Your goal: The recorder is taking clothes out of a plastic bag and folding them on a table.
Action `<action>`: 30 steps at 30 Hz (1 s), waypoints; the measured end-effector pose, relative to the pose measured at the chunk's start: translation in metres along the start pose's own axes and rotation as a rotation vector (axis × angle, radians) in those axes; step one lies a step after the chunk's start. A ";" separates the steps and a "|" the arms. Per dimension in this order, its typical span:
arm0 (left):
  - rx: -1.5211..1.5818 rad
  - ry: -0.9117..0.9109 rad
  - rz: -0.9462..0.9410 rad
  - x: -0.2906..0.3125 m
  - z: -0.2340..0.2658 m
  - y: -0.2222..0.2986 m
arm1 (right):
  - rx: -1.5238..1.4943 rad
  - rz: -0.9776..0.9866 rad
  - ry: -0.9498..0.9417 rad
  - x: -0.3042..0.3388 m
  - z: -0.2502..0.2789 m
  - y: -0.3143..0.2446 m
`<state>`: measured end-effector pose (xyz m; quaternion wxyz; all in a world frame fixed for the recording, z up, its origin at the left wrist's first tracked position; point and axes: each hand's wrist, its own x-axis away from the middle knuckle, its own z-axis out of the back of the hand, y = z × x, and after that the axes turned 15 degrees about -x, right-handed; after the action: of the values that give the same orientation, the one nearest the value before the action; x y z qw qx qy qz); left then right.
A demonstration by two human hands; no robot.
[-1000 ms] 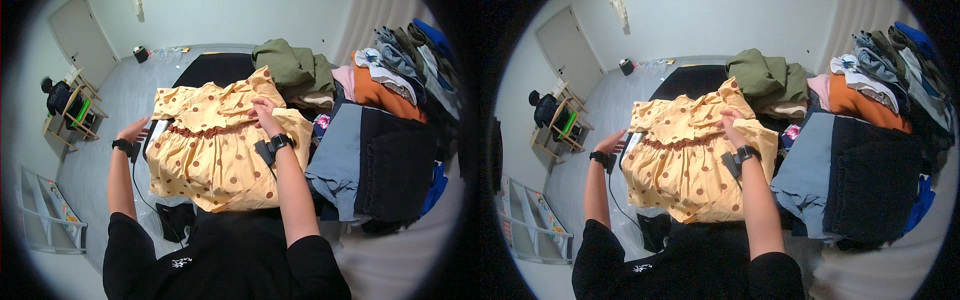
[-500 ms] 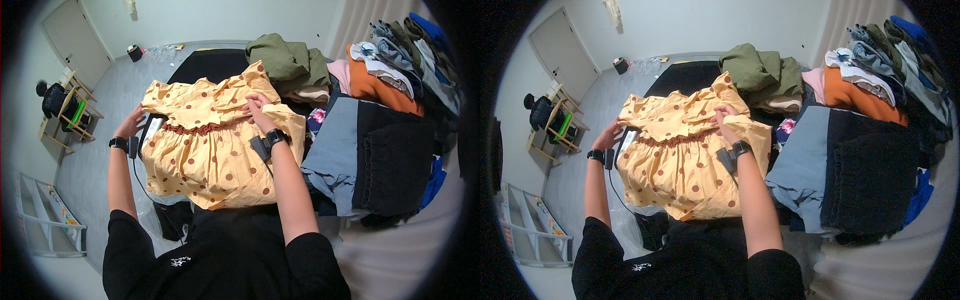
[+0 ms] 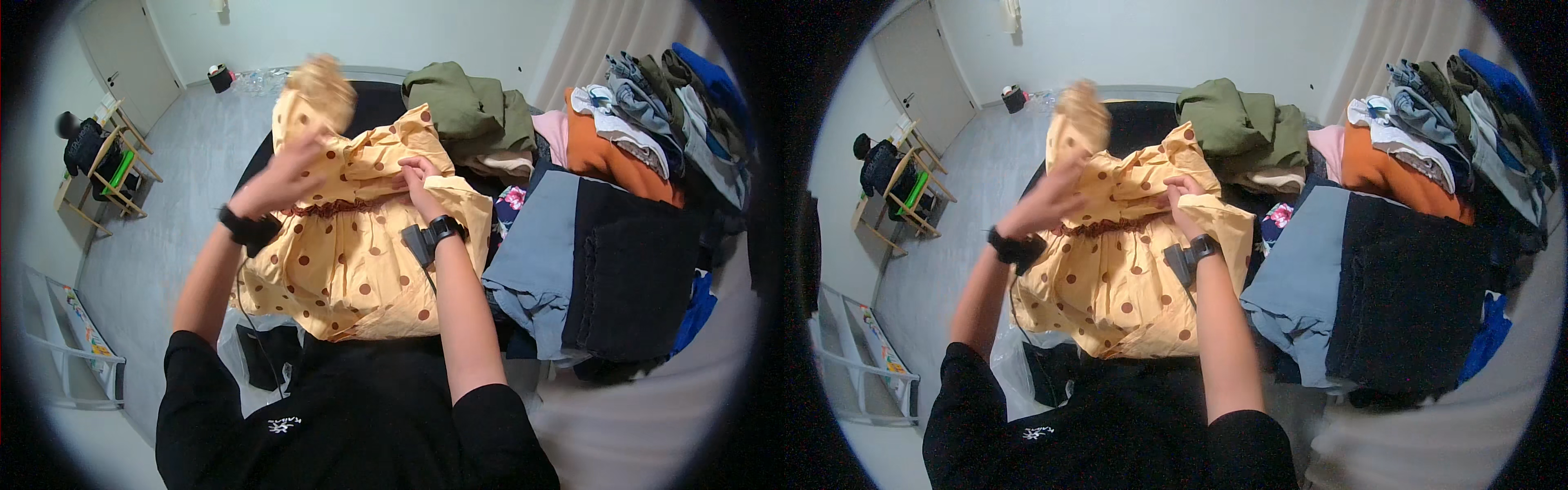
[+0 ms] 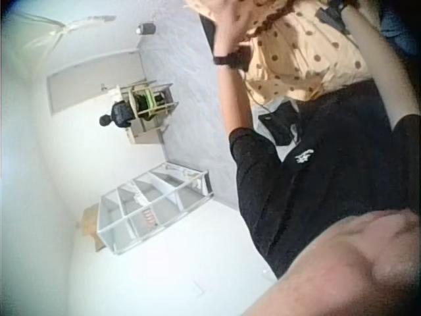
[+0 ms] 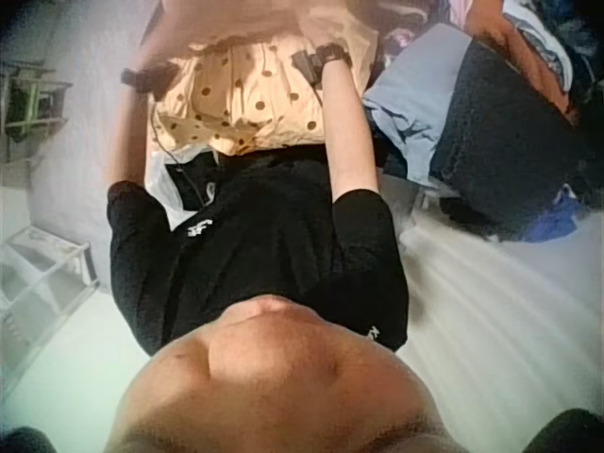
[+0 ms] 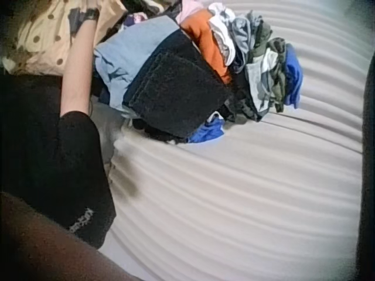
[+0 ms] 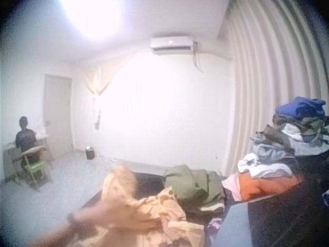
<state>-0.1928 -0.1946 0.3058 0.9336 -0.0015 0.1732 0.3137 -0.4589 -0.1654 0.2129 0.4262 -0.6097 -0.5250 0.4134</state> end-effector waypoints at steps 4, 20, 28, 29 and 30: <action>-0.191 -0.433 -0.144 -0.001 -0.034 0.035 | -0.003 0.043 0.049 -0.002 0.000 0.002; 0.435 -0.130 0.447 0.048 0.000 -0.028 | -0.095 0.194 -0.017 -0.012 -0.020 -0.018; 0.468 -0.006 0.580 -0.008 -0.025 -0.081 | 0.594 0.719 0.379 -0.030 -0.025 -0.072; 0.469 -0.050 0.568 -0.013 -0.029 -0.084 | 0.697 0.651 0.464 -0.030 -0.023 -0.069; 0.472 -0.030 0.562 -0.016 -0.032 -0.088 | 0.802 0.596 0.559 -0.030 -0.020 -0.064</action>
<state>-0.1639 -0.2784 0.2715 0.7881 0.2664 0.2208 0.5091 -0.4613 -0.1910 0.2820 0.6120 -0.6083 0.0004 0.5055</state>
